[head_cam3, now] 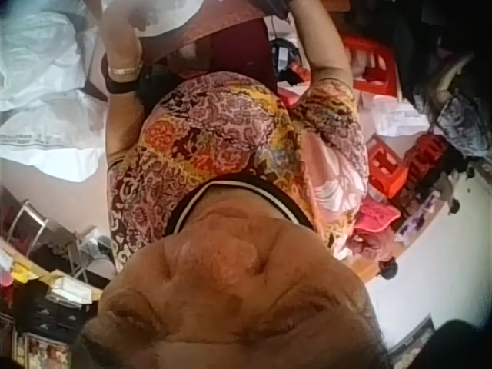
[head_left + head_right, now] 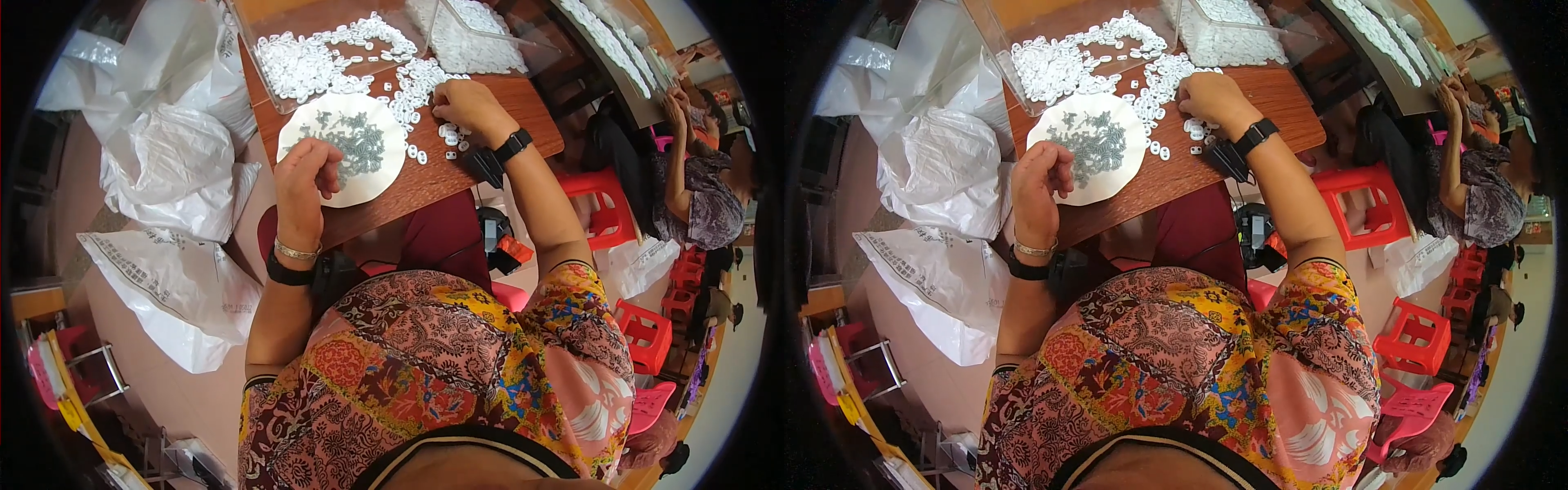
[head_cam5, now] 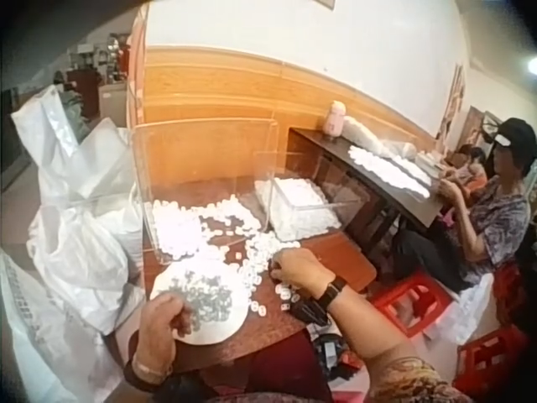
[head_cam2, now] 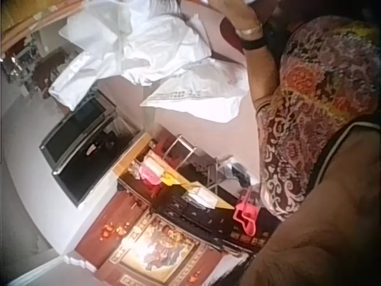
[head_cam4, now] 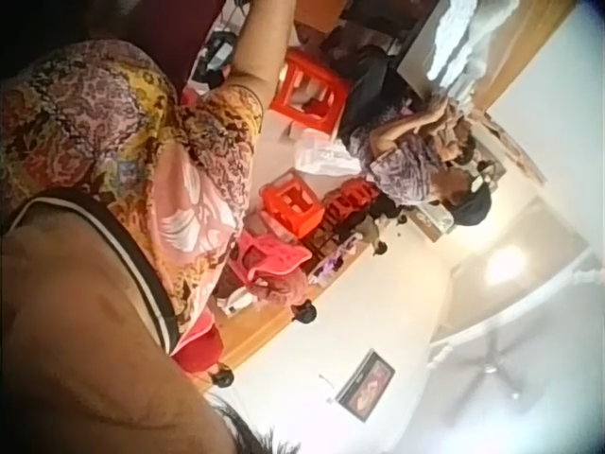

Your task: The recorder is manually inserting small metal pins into white plastic housing components at a workbench.

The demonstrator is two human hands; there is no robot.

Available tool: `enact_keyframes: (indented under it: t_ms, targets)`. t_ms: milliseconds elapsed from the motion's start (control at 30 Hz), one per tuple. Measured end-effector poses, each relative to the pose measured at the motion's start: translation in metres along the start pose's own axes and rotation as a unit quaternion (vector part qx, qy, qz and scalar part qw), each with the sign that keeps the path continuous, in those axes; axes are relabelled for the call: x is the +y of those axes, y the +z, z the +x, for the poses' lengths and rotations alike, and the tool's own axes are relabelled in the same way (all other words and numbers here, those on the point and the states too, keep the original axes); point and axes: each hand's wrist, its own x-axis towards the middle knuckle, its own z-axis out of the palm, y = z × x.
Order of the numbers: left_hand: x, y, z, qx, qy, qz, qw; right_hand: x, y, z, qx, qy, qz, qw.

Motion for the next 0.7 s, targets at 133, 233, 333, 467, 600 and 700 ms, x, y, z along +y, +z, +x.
enact_keyframes:
  t_ms: [133,233,333,467,600,700]
  targets:
    - [-0.002,-0.001,0.001,-0.005,-0.006,0.008,1.0,-0.002,0.007,0.004,0.071,-0.055,0.037,0.995]
    - [-0.003,0.004,0.0,-0.023,-0.012,0.04,0.999,-0.029,-0.005,-0.009,0.07,-0.114,0.185,0.974]
    - [-0.008,0.009,-0.004,-0.041,-0.025,0.073,0.996,-0.069,-0.016,-0.025,0.002,-0.16,0.276,0.948]
    - [-0.017,0.016,-0.006,-0.064,0.008,0.121,0.991,-0.099,-0.015,-0.039,0.038,-0.24,0.291,0.925]
    - [-0.016,0.015,-0.005,-0.07,0.022,0.136,0.988,-0.111,-0.028,-0.045,0.017,-0.204,0.286,0.936]
    - [-0.012,0.018,-0.006,-0.08,0.005,0.148,0.986,-0.111,-0.025,-0.049,0.04,-0.206,0.295,0.932]
